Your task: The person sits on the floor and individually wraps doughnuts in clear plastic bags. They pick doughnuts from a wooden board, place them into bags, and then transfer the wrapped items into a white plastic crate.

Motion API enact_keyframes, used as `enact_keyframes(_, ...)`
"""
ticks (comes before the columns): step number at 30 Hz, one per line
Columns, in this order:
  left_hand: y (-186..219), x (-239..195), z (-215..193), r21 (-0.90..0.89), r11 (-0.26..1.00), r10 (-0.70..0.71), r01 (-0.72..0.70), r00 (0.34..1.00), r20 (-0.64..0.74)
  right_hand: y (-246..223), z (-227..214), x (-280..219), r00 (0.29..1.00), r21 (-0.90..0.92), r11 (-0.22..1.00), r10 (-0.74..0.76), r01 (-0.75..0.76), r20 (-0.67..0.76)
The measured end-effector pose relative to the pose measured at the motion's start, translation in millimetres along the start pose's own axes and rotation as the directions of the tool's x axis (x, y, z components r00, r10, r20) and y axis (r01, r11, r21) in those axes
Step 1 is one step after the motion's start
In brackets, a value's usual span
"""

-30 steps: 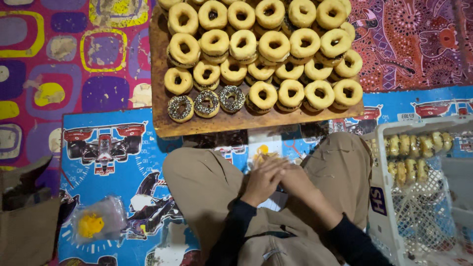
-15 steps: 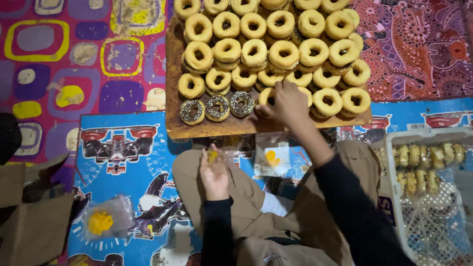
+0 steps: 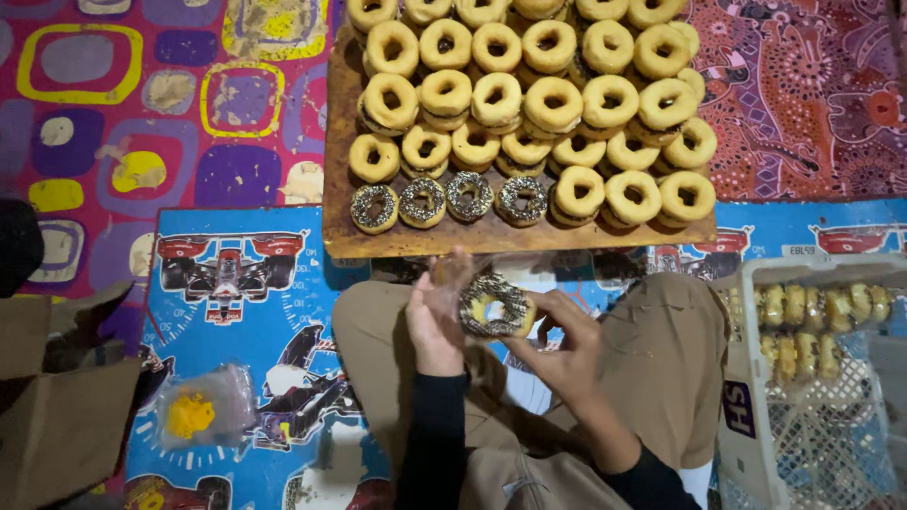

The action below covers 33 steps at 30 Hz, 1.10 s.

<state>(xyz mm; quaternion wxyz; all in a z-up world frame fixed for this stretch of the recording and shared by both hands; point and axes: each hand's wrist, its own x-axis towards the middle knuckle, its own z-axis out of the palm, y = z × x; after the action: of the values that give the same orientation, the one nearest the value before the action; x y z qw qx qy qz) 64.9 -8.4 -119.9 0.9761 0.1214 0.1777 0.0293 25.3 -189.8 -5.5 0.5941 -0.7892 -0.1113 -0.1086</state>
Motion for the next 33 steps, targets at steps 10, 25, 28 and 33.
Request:
enact_keyframes(10, 4, -32, 75, -0.224, 0.960, 0.208, -0.165, 0.961, 0.182, -4, 27, 52, 0.922, -0.201, 0.974, -0.019, 0.105, 0.386)
enact_keyframes(25, 5, -53, 57, 0.003, 0.996, -0.085, 0.085, 0.986, 0.147, -16, -12, 42, 0.518, -0.346, 0.425, -0.819, 0.837, 0.248)
enact_keyframes(28, -3, -39, 40, 0.106, 0.994, 0.022, -0.017, 0.999, -0.049, -19, -20, 35, 0.585, -0.334, 0.486, -0.730, 0.808, 0.354)
enact_keyframes(33, -4, -58, 29, 0.610, 0.620, 0.358, -0.493, 0.870, 0.338, -26, -22, 40, 0.854, -0.187, 0.898, -0.289, 0.399, 0.432)
